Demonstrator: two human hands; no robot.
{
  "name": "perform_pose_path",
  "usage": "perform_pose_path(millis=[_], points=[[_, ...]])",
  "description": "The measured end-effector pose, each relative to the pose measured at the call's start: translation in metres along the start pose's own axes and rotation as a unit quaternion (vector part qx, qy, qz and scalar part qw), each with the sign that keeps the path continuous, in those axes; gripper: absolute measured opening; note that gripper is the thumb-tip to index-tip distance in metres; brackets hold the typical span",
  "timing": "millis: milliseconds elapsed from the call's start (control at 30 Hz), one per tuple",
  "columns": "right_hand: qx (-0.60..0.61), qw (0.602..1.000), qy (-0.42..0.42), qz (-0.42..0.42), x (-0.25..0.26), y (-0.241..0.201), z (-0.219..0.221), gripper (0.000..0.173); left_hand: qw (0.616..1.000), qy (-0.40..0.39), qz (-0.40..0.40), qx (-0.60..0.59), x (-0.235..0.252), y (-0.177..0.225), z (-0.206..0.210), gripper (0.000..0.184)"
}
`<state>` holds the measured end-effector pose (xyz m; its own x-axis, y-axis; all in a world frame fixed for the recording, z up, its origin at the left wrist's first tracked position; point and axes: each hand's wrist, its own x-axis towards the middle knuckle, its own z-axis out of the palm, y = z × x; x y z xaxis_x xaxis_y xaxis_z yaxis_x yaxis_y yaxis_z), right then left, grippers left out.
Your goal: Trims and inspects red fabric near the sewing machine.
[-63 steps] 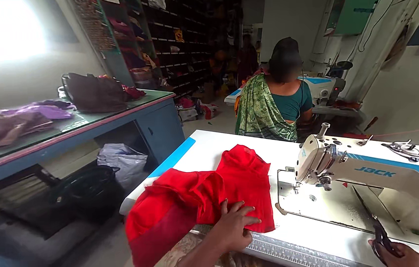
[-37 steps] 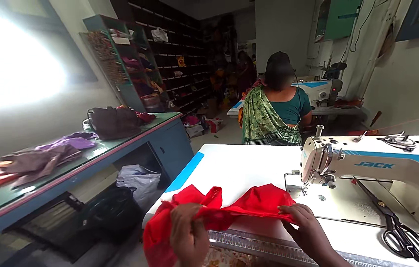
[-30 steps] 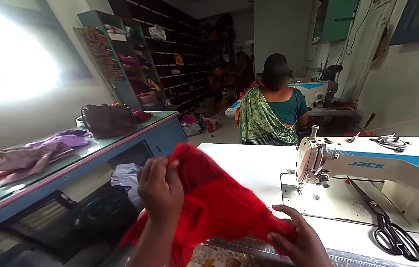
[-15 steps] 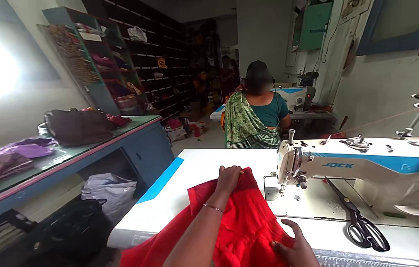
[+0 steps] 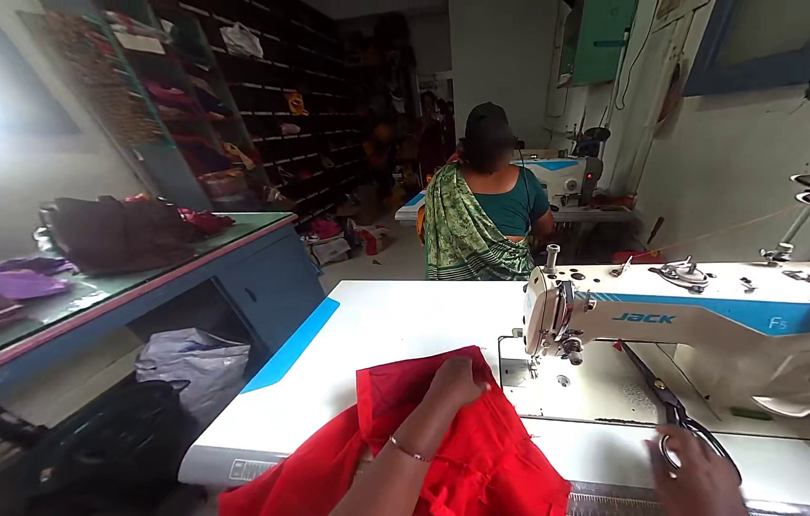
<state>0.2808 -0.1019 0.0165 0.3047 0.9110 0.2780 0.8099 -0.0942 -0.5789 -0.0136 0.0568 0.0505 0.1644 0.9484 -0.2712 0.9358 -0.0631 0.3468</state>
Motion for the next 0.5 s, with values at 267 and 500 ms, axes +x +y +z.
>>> perform_pose_path(millis=[267,500], points=[[-0.094,0.994,-0.014,0.046,0.013,0.042,-0.007,0.043,0.997,-0.014,0.009,0.077,-0.015,-0.016,0.029,0.113],[0.111,0.919,-0.270,0.266,0.018,0.035,-0.068,0.016,0.997,0.040,0.010,0.063,-0.019,-0.020,0.038,0.112]])
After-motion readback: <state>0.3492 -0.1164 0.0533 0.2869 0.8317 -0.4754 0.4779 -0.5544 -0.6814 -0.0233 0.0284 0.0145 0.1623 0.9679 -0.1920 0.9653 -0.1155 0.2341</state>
